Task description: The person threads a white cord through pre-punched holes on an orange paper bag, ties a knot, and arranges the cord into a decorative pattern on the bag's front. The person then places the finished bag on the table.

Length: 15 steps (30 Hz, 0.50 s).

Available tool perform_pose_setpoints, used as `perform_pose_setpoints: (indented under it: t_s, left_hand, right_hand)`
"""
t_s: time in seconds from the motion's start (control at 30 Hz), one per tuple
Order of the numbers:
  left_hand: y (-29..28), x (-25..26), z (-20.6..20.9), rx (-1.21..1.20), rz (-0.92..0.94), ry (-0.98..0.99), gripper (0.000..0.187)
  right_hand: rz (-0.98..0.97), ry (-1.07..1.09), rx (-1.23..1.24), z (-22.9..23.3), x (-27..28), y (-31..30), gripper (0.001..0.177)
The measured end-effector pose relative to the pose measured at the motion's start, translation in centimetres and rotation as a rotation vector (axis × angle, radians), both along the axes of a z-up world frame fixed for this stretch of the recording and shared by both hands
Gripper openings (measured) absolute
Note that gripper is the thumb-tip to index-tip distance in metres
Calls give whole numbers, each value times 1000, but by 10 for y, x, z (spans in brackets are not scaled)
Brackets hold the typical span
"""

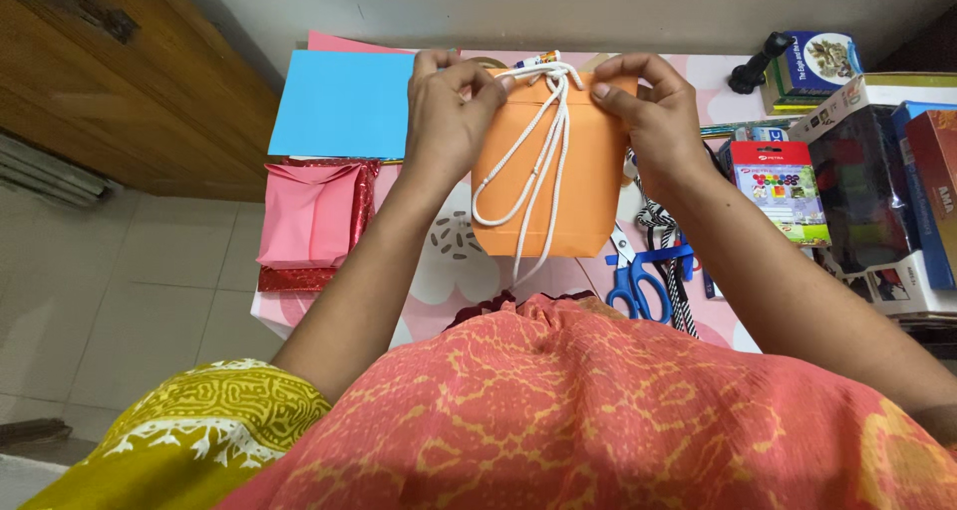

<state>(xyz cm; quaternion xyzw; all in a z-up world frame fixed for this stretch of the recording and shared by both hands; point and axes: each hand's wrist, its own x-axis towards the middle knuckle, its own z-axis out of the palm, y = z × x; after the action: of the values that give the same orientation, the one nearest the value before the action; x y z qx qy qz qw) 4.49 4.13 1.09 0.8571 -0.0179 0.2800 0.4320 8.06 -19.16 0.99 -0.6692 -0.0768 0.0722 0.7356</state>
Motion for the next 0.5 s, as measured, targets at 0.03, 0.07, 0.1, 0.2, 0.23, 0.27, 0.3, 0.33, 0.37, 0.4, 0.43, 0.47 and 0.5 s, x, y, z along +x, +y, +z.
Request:
perform_pose_setpoints:
  t_s: [0.03, 0.07, 0.1, 0.2, 0.23, 0.27, 0.3, 0.33, 0.37, 0.4, 0.43, 0.47, 0.5]
  left_hand:
    - [0, -3, 1, -159, -49, 141, 23]
    - [0, -5, 3, -316, -99, 282, 26]
    - [0, -9, 4, -473, -150, 423, 29]
    - [-10, -21, 3, -658, -209, 484, 28]
    - [-10, -24, 3, -703, -225, 501, 27]
    - [-10, -26, 3, -748, -241, 517, 26]
    - [-10, -28, 2, -793, -256, 534, 26]
    - [-9, -28, 2, -817, -273, 523, 25]
    - [-8, -29, 2, -839, -290, 511, 24]
    - [-7, -29, 2, -862, -307, 499, 24]
    - [-8, -29, 1, -806, -281, 475, 23]
    - [-10, -30, 1, -750, -255, 450, 22]
    - [-12, -31, 1, -694, -227, 425, 22]
  right_hand:
    - [-1, -7, -17, 0, 0, 1, 11]
    - [-3, -15, -34, -1, 0, 1, 9]
    - [-16, -8, -9, -1, -1, 3, 9]
    - [-40, -3, 24, -3, -3, 5, 9]
    - [-42, -11, 5, -3, -4, 5, 9]
    - [-43, -18, -13, -4, -4, 4, 9]
    - [-46, -27, -18, -4, -5, 4, 8]
    - [-50, -35, -22, -5, -6, 3, 8]
    - [-54, -44, -27, -5, -6, 4, 8]
    - [-45, -91, -82, -6, -6, 4, 10]
    - [-39, -138, -136, -5, -7, 4, 12]
    - [-34, -185, -191, -4, -7, 2, 15]
    - [-76, -337, -309, -3, -8, 1, 13]
